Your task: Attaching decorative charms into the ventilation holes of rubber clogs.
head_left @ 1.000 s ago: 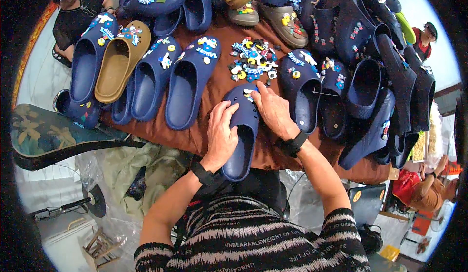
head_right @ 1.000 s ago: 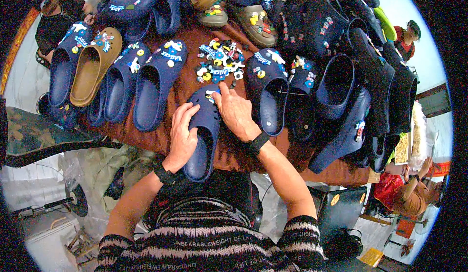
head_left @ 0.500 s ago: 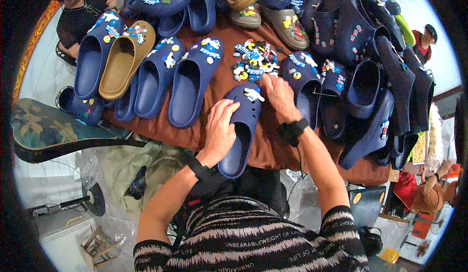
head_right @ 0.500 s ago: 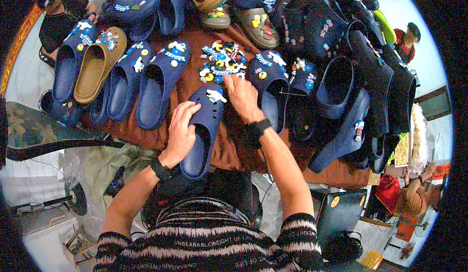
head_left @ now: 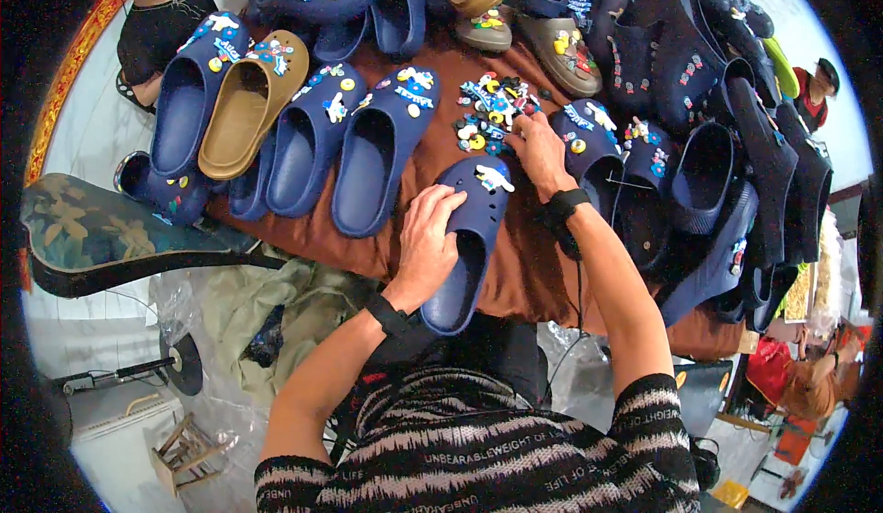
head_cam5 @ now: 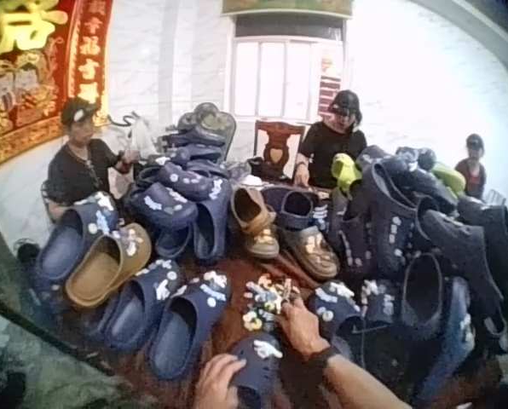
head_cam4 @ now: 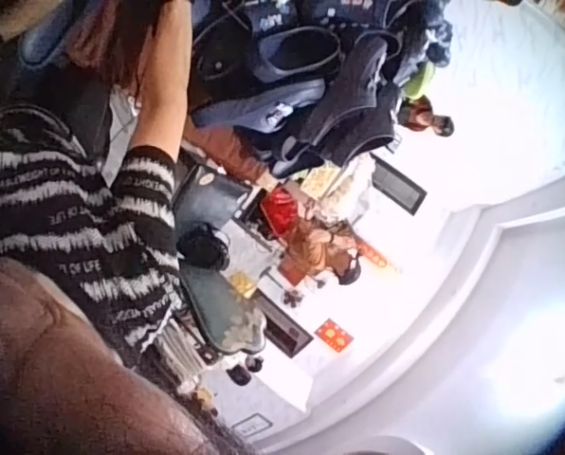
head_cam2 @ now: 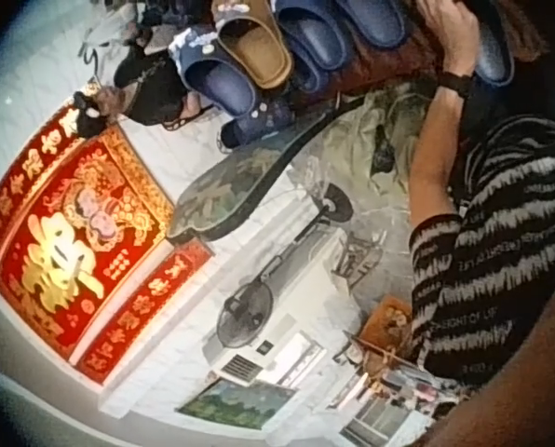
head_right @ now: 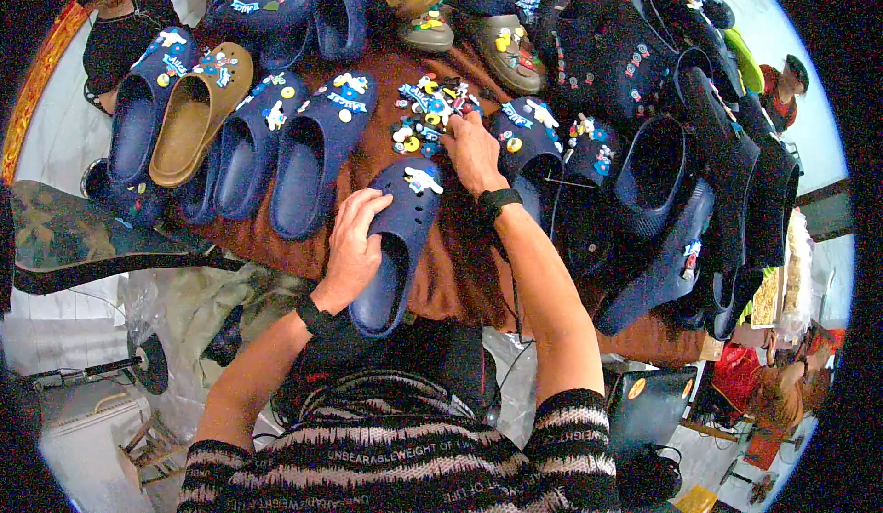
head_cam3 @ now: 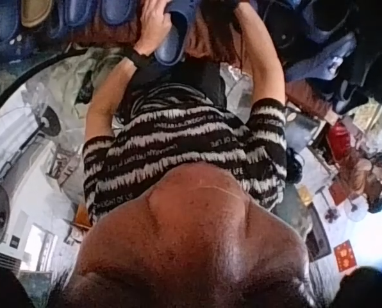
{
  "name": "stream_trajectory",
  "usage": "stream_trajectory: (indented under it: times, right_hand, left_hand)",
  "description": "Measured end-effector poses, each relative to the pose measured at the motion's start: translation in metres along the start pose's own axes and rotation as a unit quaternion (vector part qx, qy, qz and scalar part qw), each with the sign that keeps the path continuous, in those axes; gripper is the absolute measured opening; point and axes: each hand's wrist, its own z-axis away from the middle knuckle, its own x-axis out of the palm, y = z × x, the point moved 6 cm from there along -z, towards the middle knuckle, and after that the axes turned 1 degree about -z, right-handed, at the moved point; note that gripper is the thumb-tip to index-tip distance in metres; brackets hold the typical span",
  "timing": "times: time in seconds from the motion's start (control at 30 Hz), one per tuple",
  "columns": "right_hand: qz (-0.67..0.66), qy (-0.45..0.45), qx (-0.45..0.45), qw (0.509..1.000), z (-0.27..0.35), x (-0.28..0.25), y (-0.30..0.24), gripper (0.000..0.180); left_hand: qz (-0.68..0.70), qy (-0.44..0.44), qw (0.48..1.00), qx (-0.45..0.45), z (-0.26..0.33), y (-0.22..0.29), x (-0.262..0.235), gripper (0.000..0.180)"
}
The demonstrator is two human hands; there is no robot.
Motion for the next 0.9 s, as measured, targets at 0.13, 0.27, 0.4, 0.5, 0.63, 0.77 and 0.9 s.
stream_trajectory:
  times: [0.13,0.27,0.4,0.5,0.63,0.77,0.9]
  right_hand:
    - [-0.132,0.025,0.027,0.991,0.005,-0.006,0.019,0.017]
    - [-0.442,-0.059,0.160,0.881,0.037,-0.010,0.016,0.013]
    - [-0.572,-0.114,0.207,0.786,0.078,-0.019,0.001,0.016]
    - [-0.587,-0.162,0.213,0.764,0.098,-0.017,-0.012,0.020]
    - [-0.511,-0.202,0.144,0.823,0.108,-0.009,-0.027,0.018]
    - [-0.480,-0.185,0.131,0.847,0.104,-0.012,-0.032,0.017]
    - [-0.421,-0.140,0.136,0.886,0.099,-0.016,-0.028,0.017]
  left_hand:
    - [0.005,-0.008,1.000,0.001,-0.001,0.000,0.002,0.058]
    - [0.001,-0.016,1.000,-0.003,0.001,-0.004,0.003,0.057]
    - [0.007,-0.014,1.000,-0.002,0.000,-0.002,0.001,0.057]
    - [0.003,-0.017,1.000,0.002,-0.001,-0.003,0.002,0.057]
    - [0.005,-0.017,1.000,0.000,-0.002,0.000,0.002,0.056]
    - [0.003,-0.015,1.000,-0.001,-0.001,-0.001,0.001,0.057]
    - [0.010,-0.015,1.000,0.000,-0.002,0.000,0.001,0.057]
